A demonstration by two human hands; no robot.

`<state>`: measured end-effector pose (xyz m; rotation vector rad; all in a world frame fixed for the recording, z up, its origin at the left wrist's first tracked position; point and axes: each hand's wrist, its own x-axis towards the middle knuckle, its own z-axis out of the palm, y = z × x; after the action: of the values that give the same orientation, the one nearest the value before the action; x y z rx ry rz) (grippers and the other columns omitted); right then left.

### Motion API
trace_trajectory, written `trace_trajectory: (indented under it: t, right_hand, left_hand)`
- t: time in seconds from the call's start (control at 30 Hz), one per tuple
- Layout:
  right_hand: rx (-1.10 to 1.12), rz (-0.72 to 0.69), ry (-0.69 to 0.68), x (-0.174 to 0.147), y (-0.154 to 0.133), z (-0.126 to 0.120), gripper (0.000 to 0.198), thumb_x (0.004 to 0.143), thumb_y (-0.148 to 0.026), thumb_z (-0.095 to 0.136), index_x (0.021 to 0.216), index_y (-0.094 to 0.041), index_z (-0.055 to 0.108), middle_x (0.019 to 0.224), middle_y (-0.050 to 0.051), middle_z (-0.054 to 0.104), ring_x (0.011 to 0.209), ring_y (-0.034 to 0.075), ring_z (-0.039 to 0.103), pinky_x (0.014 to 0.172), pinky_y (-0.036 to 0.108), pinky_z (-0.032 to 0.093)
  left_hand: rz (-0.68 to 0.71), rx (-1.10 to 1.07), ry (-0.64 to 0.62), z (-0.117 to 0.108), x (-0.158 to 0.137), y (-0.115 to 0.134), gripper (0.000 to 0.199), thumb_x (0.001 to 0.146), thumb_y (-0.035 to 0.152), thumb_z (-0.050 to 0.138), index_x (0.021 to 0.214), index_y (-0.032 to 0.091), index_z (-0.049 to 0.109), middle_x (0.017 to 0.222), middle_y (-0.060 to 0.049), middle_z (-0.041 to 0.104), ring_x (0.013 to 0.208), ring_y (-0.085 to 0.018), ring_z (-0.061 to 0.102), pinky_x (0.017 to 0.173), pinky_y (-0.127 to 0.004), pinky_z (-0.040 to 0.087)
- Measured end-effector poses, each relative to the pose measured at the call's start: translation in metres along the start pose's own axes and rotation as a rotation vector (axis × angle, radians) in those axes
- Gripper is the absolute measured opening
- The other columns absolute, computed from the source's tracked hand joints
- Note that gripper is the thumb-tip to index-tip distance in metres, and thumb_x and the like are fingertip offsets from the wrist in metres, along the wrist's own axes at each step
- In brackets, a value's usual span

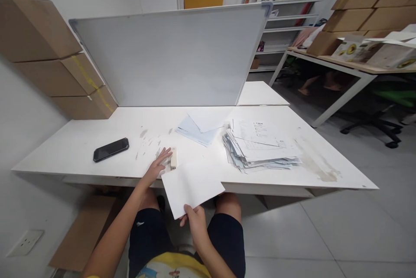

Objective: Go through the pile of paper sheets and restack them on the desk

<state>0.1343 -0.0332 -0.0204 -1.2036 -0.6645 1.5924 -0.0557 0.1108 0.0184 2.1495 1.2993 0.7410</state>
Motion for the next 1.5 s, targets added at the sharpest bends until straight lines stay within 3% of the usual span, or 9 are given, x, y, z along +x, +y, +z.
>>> trace_trajectory:
  t: [0.3, 0.5, 0.63, 0.87, 1.0, 1.1, 1.2, 1.4, 1.5]
  right_hand:
    - [0.012, -0.007, 0.046, -0.005, -0.006, 0.015, 0.043, 0.064, -0.058, 0.070, 0.047, -0.020, 0.061, 0.041, 0.004, 0.059, 0.047, 0.018, 0.055, 0.063, 0.031, 0.047]
    - [0.067, 0.005, 0.035, 0.005, 0.006, 0.027, 0.045, 0.061, -0.061, 0.071, 0.053, -0.018, 0.063, 0.049, 0.007, 0.064, 0.050, 0.020, 0.059, 0.064, 0.033, 0.048]
    - [0.067, 0.000, 0.099, 0.011, 0.021, 0.024, 0.049, 0.060, -0.065, 0.071, 0.054, -0.017, 0.062, 0.050, 0.008, 0.065, 0.053, 0.022, 0.061, 0.065, 0.034, 0.049]
    - [0.099, -0.006, 0.115, 0.020, 0.023, 0.011, 0.052, 0.058, -0.065, 0.074, 0.070, -0.015, 0.065, 0.054, 0.007, 0.067, 0.055, 0.023, 0.064, 0.061, 0.034, 0.050]
    - [0.046, -0.045, 0.109, 0.029, 0.029, 0.002, 0.049, 0.063, -0.062, 0.071, 0.067, -0.014, 0.067, 0.053, 0.007, 0.066, 0.051, 0.022, 0.062, 0.061, 0.034, 0.050]
    - [-0.018, -0.128, 0.155, 0.038, 0.032, -0.016, 0.045, 0.068, -0.059, 0.068, 0.065, -0.014, 0.067, 0.054, 0.007, 0.066, 0.053, 0.021, 0.061, 0.060, 0.033, 0.049]
    - [-0.117, -0.282, 0.348, 0.050, 0.016, -0.052, 0.043, 0.069, -0.056, 0.068, 0.061, -0.014, 0.066, 0.055, 0.007, 0.066, 0.057, 0.023, 0.061, 0.060, 0.032, 0.048]
    - [-0.419, -0.621, 0.775, 0.078, -0.086, -0.148, 0.039, 0.076, -0.047, 0.058, 0.062, -0.012, 0.067, 0.058, 0.009, 0.066, 0.070, 0.026, 0.064, 0.066, 0.033, 0.047]
    - [-0.582, -0.703, 0.944, 0.097, -0.140, -0.180, 0.035, 0.079, -0.040, 0.051, 0.062, -0.013, 0.066, 0.056, 0.010, 0.063, 0.073, 0.027, 0.064, 0.068, 0.033, 0.047]
  left_hand:
    - [0.100, 0.029, -0.024, 0.013, 0.002, -0.005, 0.054, 0.092, 0.048, 0.047, 0.140, 0.024, 0.045, 0.156, -0.006, 0.025, 0.146, -0.026, 0.009, 0.116, -0.051, 0.023]
    - [0.233, 0.234, 0.057, 0.024, -0.008, 0.004, 0.049, 0.098, 0.035, 0.035, 0.146, 0.021, 0.034, 0.152, -0.008, 0.035, 0.143, -0.022, 0.025, 0.116, -0.048, 0.027]
    - [0.300, 0.307, 0.107, 0.026, -0.010, 0.008, 0.046, 0.099, 0.028, 0.031, 0.144, 0.018, 0.036, 0.148, -0.009, 0.042, 0.141, -0.019, 0.030, 0.114, -0.044, 0.033]
    - [0.258, 0.457, 0.014, 0.028, -0.008, 0.012, 0.046, 0.100, 0.026, 0.027, 0.145, 0.017, 0.034, 0.150, -0.008, 0.038, 0.143, -0.019, 0.024, 0.117, -0.045, 0.025]
    - [0.235, 0.467, -0.046, 0.024, -0.010, 0.016, 0.051, 0.100, 0.032, 0.029, 0.149, 0.018, 0.024, 0.154, -0.008, 0.030, 0.145, -0.020, 0.019, 0.117, -0.043, 0.022]
    - [0.219, 0.453, -0.037, 0.022, -0.010, 0.017, 0.056, 0.100, 0.038, 0.029, 0.151, 0.021, 0.016, 0.157, -0.008, 0.022, 0.146, -0.021, 0.013, 0.118, -0.044, 0.019]
    - [0.171, 0.404, 0.035, 0.022, -0.009, 0.018, 0.060, 0.099, 0.041, 0.029, 0.152, 0.023, 0.007, 0.158, -0.009, 0.017, 0.146, -0.023, 0.009, 0.118, -0.045, 0.018]
    - [-0.004, 0.212, 0.121, 0.025, -0.004, 0.015, 0.070, 0.097, 0.050, 0.030, 0.152, 0.020, -0.001, 0.159, -0.013, 0.013, 0.146, -0.027, 0.012, 0.118, -0.047, 0.019]
    - [-0.142, 0.080, 0.103, 0.024, 0.000, 0.011, 0.071, 0.096, 0.054, 0.026, 0.152, 0.018, 0.001, 0.159, -0.013, 0.013, 0.145, -0.027, 0.016, 0.117, -0.046, 0.020]
